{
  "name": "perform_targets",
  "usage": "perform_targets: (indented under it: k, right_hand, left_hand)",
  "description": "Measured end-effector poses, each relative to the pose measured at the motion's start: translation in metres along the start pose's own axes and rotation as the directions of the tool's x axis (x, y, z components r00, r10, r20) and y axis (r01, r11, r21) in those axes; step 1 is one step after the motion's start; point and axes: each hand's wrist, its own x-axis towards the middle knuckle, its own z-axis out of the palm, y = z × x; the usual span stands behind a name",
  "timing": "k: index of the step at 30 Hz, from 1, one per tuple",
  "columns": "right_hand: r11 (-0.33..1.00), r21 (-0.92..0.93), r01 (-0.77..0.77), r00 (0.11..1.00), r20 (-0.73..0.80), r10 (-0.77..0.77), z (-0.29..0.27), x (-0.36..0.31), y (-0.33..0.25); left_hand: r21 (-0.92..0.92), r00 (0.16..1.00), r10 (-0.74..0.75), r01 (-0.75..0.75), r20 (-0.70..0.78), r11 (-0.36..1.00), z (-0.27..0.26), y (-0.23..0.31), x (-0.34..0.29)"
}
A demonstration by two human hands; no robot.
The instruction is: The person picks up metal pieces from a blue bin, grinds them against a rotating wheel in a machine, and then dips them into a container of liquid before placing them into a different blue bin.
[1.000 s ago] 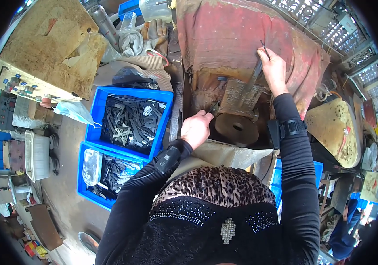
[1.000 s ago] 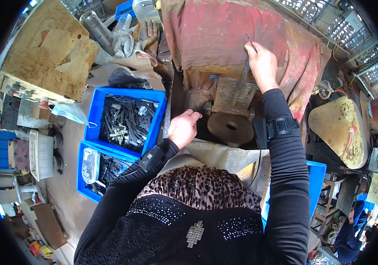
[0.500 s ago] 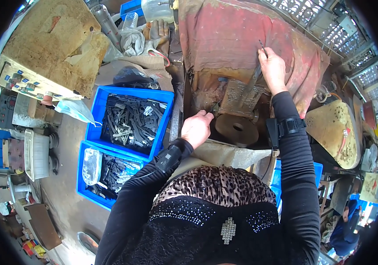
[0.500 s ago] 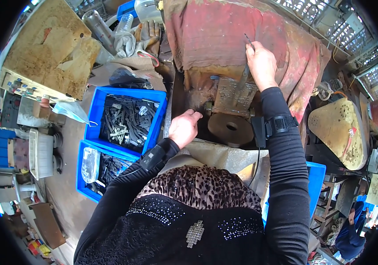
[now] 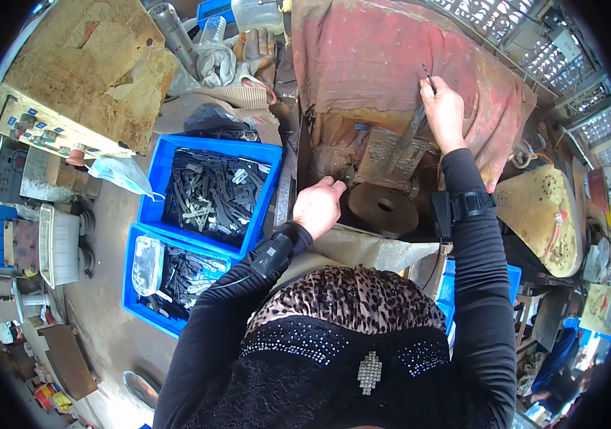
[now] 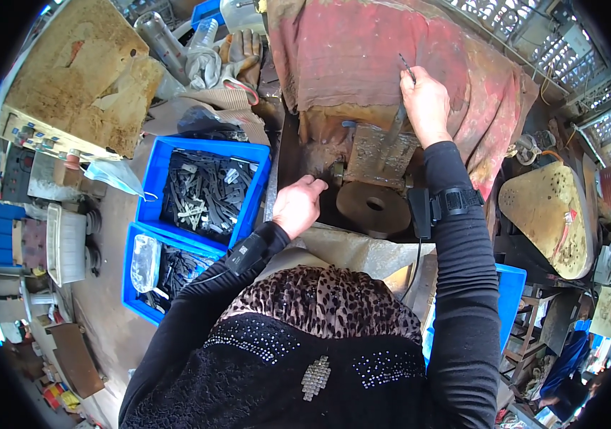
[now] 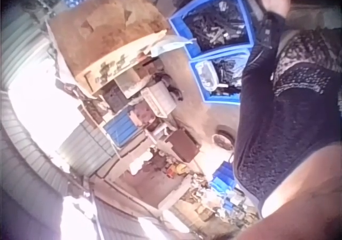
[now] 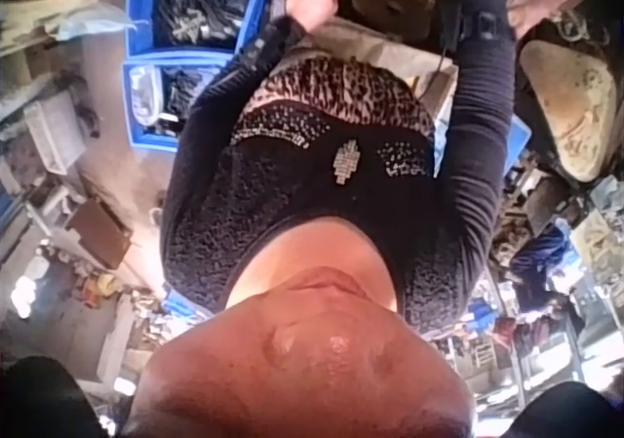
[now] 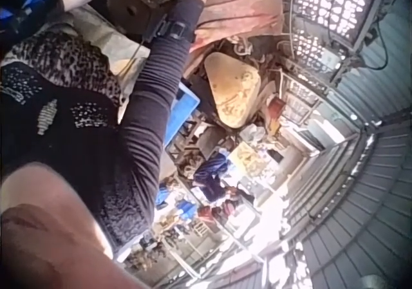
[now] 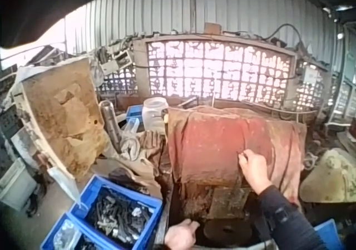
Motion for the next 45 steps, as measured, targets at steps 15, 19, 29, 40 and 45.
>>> perform_targets:
  k: [15,19,29,40,45]
  right_hand:
    - [0.993,0.115,-0.024,0.996,0.091,0.014,-0.022,-0.008,-0.005]
    - [0.887,0.451,-0.104,0.981,0.195,0.015,-0.063,-0.062,-0.009]
    - [0.887,0.460,0.035,0.929,0.314,-0.199,-0.130,-0.232,-0.016]
    - [0.920,0.379,0.100,0.895,0.370,-0.250,-0.129,-0.319,-0.005]
    - [0.608,0.587,-0.535,0.729,0.684,-0.019,-0.130,-0.310,0.001]
  left_hand:
    - [-0.140,0.990,0.005,-0.025,-0.144,0.990,-0.001,-0.002,0.003]
    - [-0.249,0.972,-0.014,-0.047,-0.235,0.967,-0.006,-0.002,0.019]
    - [0.121,0.965,0.258,-0.261,0.041,0.958,0.038,-0.019,0.077]
    - [0.277,0.775,0.297,-0.512,0.558,0.813,0.093,-0.060,0.072]
    - [-0.052,0.781,0.363,-0.393,0.507,0.918,0.096,-0.064,0.066]
